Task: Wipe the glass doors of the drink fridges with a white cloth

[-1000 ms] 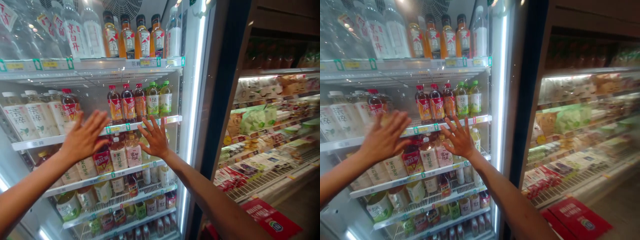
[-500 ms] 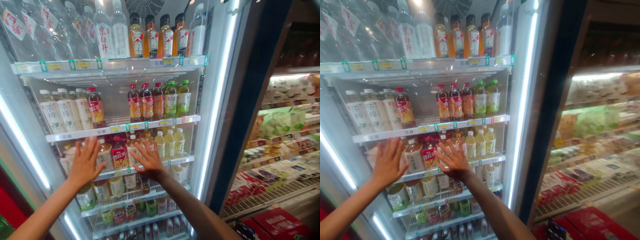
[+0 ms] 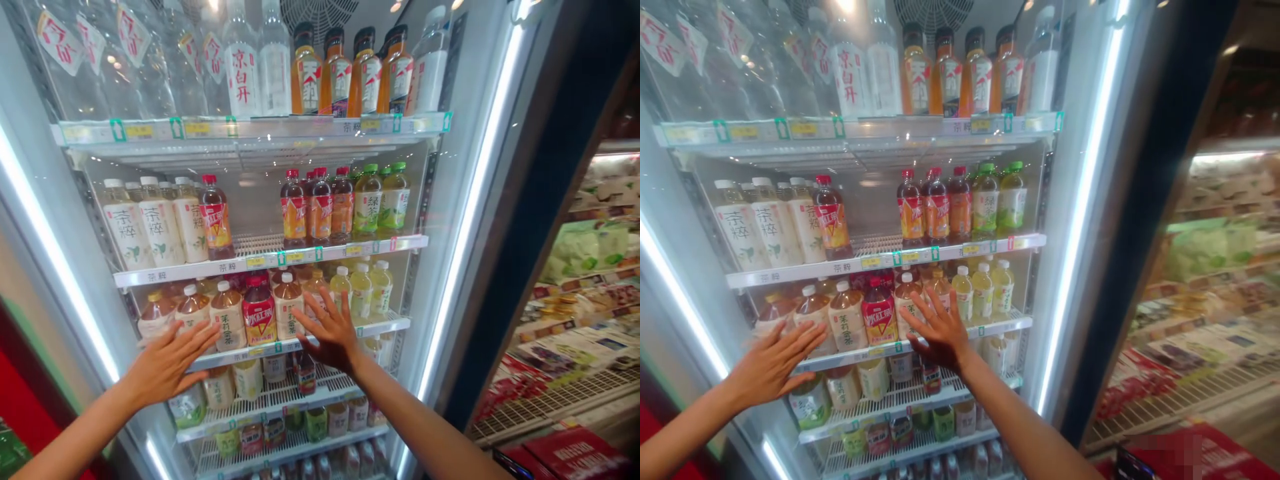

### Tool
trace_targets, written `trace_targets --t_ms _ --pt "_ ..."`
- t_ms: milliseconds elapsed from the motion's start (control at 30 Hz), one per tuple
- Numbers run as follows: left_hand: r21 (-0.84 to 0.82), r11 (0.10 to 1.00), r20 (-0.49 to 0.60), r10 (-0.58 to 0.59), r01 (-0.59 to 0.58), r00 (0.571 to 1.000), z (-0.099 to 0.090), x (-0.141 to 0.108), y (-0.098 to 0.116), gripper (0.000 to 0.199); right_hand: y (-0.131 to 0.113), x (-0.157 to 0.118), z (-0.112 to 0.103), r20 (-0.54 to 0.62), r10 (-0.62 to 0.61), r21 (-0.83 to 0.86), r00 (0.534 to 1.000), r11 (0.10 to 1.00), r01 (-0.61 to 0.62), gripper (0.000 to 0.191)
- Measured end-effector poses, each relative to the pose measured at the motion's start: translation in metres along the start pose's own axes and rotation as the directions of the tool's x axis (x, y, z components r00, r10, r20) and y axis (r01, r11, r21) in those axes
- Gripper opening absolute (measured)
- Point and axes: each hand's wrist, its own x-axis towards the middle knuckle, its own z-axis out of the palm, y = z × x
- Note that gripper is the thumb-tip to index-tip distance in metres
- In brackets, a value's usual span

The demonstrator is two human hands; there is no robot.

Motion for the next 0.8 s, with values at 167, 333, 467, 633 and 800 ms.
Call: trace_targets --t_ms 167,333,467,633,800 --pt "0.028 0.933 -0.177 -0.349 0.359 0.920 0.001 0.025 -0.003 0.092 0.001 0.000 0.000 -0.013 0.002 -0.035 1.000 0.999 -0.002 0.049" --pt "0.016 0.981 -0.008 0.192 -0.192 0.981 0.018 0.033 0.028 0.078 0.001 0.000 -0.001 -0.012 -0.003 -0.025 1.000 1.000 0.002 0.046" --pt "0.051 0.971 -0.147 -0.224 0.234 0.963 0.010 0.052 0.026 0.078 0.001 -0.002 0.000 -0.014 -0.006 -0.016 1.000 1.000 0.006 0.047" --pt "-0.002 1.000 -0.091 -0.009 0.009 0.996 0.018 0.067 0.048 0.083 0.000 -0.004 0.000 0.012 0.004 -0.008 1.000 1.000 -0.003 0.051" --pt "-0.001 0.981 -0.127 -0.192 0.193 0.973 -0.006 0.103 0.019 0.082 0.000 -0.004 -0.002 0.031 -0.008 -0.009 0.999 1.000 0.008 0.049"
